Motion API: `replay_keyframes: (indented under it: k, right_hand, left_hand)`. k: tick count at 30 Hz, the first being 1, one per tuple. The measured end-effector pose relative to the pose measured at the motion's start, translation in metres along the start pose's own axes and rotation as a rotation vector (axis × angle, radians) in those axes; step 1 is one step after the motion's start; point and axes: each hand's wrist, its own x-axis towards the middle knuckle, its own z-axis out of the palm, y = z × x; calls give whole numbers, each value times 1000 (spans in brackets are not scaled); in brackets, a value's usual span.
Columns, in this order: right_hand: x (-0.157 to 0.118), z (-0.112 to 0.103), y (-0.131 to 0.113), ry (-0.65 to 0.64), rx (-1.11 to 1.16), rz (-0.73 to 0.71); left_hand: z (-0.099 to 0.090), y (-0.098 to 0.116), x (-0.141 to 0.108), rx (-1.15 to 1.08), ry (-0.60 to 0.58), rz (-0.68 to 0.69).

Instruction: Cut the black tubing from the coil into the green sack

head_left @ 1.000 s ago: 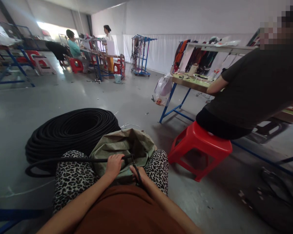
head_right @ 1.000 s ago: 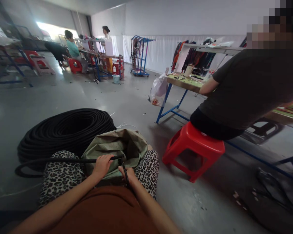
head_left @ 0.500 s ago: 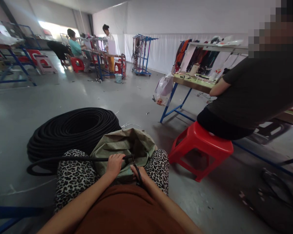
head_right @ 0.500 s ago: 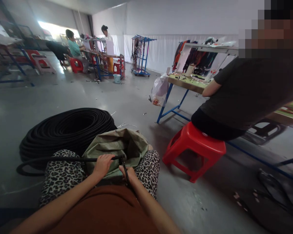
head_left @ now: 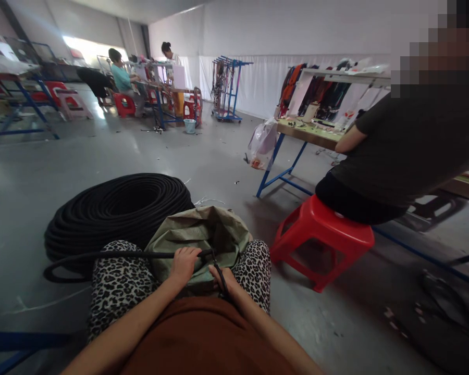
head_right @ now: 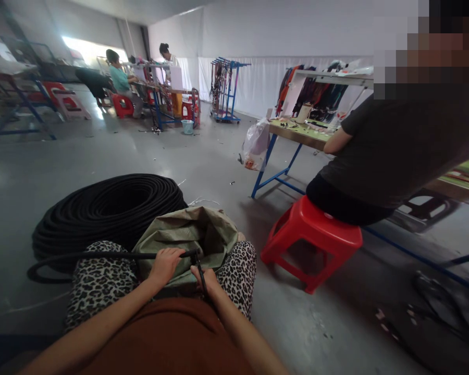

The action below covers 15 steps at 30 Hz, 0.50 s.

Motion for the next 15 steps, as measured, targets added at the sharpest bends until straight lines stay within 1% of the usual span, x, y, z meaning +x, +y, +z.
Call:
replay_keyframes:
  k: [6,11,15]
  right_hand:
    - [4,3,5,31,-9,22]
    - [4,3,7,50,1,-18]
    - [1,3,3,70,-33,-31]
  left_hand:
    - [3,-1,1,38,-7,26]
    - [3,1,2,53,-10,24]
    - [2,2,3,48,-5,26]
